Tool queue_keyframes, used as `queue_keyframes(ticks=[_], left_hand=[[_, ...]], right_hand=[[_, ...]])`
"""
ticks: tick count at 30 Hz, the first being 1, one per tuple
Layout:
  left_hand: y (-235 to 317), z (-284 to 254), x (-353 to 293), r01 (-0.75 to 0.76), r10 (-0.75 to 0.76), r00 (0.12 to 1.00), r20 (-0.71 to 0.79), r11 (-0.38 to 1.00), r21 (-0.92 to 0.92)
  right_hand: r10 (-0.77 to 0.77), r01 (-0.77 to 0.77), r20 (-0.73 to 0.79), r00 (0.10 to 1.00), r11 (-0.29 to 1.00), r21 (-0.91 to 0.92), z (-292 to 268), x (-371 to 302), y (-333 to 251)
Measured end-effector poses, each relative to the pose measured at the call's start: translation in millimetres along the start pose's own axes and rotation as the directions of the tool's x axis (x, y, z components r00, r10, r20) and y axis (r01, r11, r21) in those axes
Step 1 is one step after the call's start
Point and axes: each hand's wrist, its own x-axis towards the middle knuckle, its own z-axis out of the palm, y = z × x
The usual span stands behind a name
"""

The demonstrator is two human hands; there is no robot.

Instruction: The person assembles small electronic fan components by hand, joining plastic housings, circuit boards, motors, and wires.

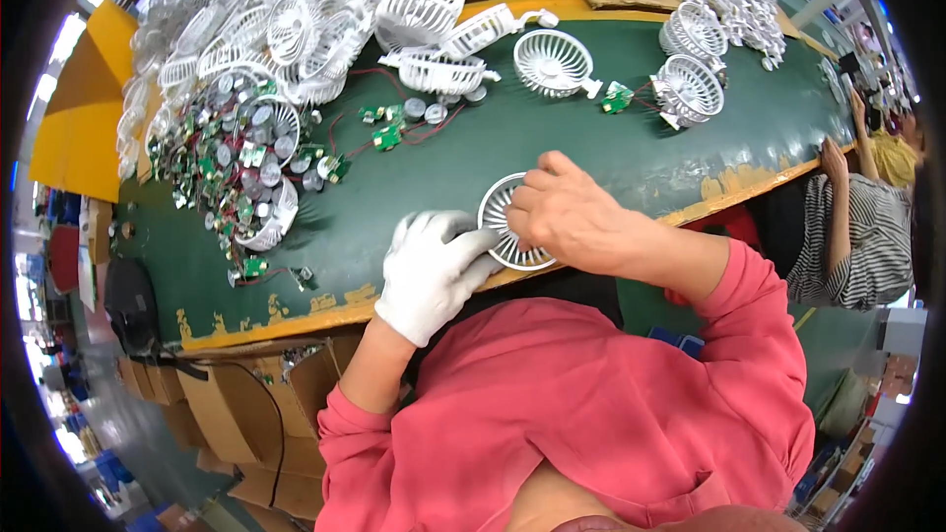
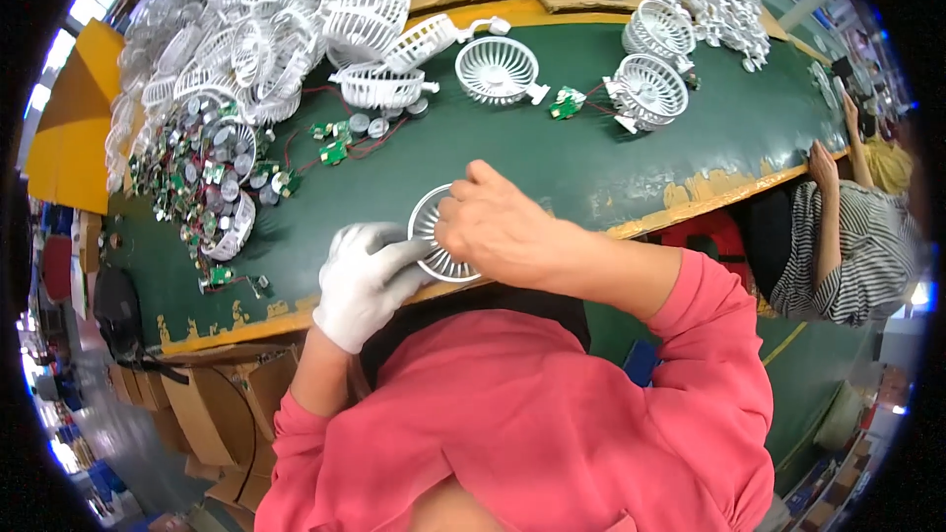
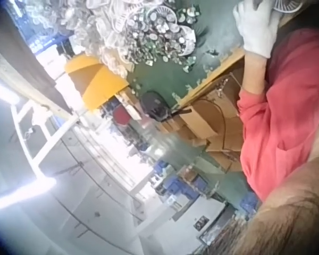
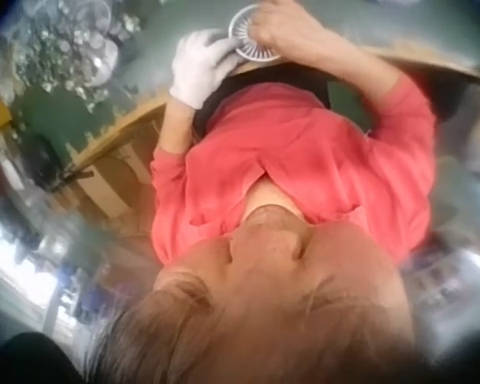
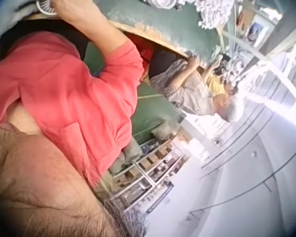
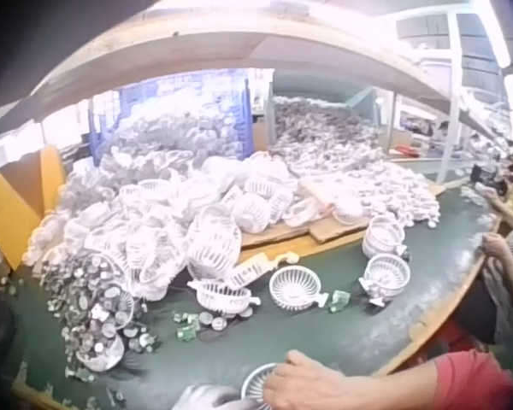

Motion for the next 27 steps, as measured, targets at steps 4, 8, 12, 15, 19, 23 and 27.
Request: queue_keyframes(ticks=[4,8,12,15,19,23,27], left_hand=[[1,-8,11,0.068,-0.071,0.997,-0.009,0.981,-0.182],[-9,-16,28,0.135,-0.143,0.99,-0.018,0.965,-0.225],[-15,-11,62,0.273,-0.263,0.962,0.077,0.909,-0.314],[-31,9,78,0.256,-0.253,0.966,0.046,0.928,-0.271],[-38,26,95,0.322,-0.319,0.946,0.046,0.944,-0.07],[-52,44,99,0.271,-0.27,0.963,-0.027,0.958,0.09],[-43,47,108,0.351,-0.341,0.936,-0.083,0.914,0.202]], right_hand=[[0.067,-0.068,-0.213,0.975,0.998,0.003,15,-18,1],[0.228,-0.241,-0.323,0.919,0.971,0.001,-4,-52,25],[0.389,-0.518,-0.506,0.77,0.843,-0.141,-35,-88,71],[0.446,-0.621,-0.54,0.713,0.76,-0.191,-53,-111,107],[0.524,-0.718,-0.55,0.65,0.66,-0.219,-37,-129,145],[0.438,-0.659,-0.635,0.636,0.737,-0.151,-24,-106,129],[0.379,-0.5,-0.559,0.737,0.863,-0.074,-8,-63,110]])
